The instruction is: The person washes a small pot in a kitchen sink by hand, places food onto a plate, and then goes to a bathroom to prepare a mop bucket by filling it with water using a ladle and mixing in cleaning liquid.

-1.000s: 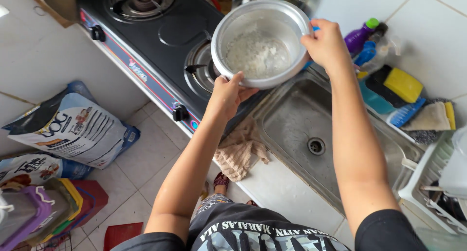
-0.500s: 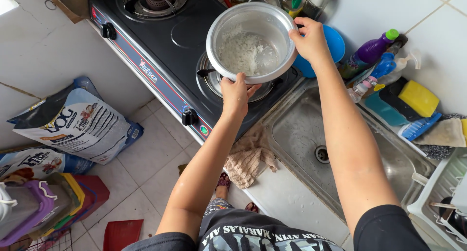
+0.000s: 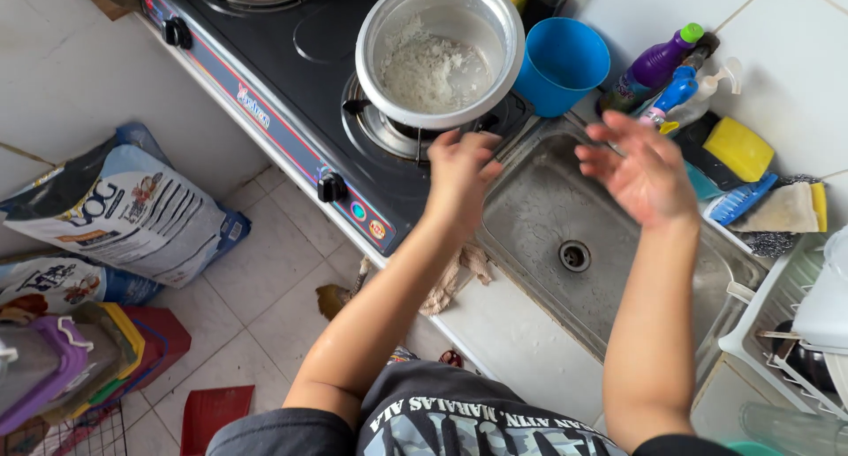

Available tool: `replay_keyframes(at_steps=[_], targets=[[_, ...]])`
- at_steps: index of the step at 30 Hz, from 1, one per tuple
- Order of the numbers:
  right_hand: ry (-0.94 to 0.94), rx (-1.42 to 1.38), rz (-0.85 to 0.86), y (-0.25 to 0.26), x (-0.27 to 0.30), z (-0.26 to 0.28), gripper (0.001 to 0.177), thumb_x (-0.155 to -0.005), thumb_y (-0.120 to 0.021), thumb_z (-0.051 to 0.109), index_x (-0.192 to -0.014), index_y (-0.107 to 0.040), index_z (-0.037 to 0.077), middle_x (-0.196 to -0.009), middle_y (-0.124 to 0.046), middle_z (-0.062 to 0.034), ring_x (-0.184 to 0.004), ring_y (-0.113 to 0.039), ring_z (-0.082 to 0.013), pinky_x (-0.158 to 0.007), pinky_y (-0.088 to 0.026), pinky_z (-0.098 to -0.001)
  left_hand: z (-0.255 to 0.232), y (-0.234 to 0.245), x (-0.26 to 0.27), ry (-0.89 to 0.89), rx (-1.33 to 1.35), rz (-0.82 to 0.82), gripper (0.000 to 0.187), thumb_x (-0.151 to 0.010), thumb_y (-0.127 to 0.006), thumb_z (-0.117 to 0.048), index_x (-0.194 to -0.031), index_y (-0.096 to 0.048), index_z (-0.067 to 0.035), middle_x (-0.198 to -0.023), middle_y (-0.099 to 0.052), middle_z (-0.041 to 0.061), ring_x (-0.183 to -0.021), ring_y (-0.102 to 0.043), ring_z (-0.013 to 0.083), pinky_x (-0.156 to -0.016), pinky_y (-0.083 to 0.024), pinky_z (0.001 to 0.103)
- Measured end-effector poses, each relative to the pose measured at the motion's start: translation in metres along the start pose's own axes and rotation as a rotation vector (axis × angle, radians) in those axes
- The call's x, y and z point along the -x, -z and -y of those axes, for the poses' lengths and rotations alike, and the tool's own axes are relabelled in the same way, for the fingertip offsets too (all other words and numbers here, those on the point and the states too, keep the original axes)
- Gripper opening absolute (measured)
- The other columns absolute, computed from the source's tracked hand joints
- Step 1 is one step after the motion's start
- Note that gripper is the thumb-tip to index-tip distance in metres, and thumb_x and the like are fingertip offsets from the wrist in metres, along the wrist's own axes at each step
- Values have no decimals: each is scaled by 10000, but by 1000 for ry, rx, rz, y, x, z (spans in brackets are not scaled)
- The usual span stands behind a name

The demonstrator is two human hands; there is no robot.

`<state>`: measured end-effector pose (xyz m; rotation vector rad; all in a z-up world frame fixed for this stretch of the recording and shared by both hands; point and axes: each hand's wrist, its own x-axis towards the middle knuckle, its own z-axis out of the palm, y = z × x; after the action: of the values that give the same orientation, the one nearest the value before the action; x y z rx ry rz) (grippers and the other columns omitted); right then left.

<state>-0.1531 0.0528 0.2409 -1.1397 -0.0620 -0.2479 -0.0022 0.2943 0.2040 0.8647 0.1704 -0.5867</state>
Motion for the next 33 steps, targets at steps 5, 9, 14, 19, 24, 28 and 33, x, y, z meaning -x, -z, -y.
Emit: replay_keyframes(at_steps=[5, 9, 14, 19, 24, 28, 33], targets=[[-79, 597, -177, 21, 62, -108, 324, -1097, -619, 237, -1313, -635, -3, -1190, -671, -156, -989, -681, -250, -822, -555, -416, 83, 3, 41, -772, -989, 509, 499, -746, -793, -297, -1188, -605, -163, -1392, -509, 163, -1328, -401, 538, -921, -385, 730], [272, 1286, -137, 3, 103, -107, 220, -934, -630, 107, -1114, -637, -19, -1080, -614, -118, -900, -624, -186, -738, -531, -340, 117, 45, 67, -1113, -1592, 473, 405, -622, -660, -19, -998, -650, -171, -1440, -485, 101, -1382, -371, 446, -1015, -399, 606], [286, 1275, -390, 17, 124, -139, 264, -985, -606, -28, -756, -478, 1, -779, -540, -64, -746, -494, -118, -706, -452, -273, 123, 90, 99, -791, -1463, 368, 154, -733, -608, 41, -822, -634, -82, -1099, -601, 105, -1172, -545, 357, -954, -508, 452], [156, 1131, -592, 13, 158, -191, 496, -1061, -736, 69, -709, -392, 9, -628, -363, -43, -623, -322, -112, -569, -314, -320, 120, 121, 128, -826, -1181, 298, 56, -766, -626, 42, -783, -591, 2, -842, -620, 170, -859, -630, 380, -762, -501, 473], [273, 1431, -137, 8, 209, -181, 304, -840, -759, 62, -1099, -666, -68, -1372, -642, -322, -1336, -533, -451, -1069, -461, -458, 114, 120, 156, -519, -1409, 446, 23, -878, -656, -1, -897, -643, 0, -969, -701, 187, -975, -709, 345, -876, -558, 404], [-67, 1222, -377, -28, 289, -158, 600, -840, -759, 98, -1398, -565, -6, -1547, -299, -307, -1394, -374, -420, -1087, -379, -447, 111, 99, 185, -379, -890, 1032, 893, -811, -834, -199, -1549, -359, -33, -1581, -347, 357, -1489, -297, 466, -1165, -315, 460], [-74, 1267, -679, -63, 404, -164, 355, -923, -725, 111, -1271, -680, 53, -1462, -555, -181, -1384, -518, -353, -1157, -431, -424, 140, 76, 233, -203, -1955, 863, 826, -899, -801, -445, -1590, -374, -296, -1657, -21, 223, -1494, 121, 509, -1133, -25, 734]])
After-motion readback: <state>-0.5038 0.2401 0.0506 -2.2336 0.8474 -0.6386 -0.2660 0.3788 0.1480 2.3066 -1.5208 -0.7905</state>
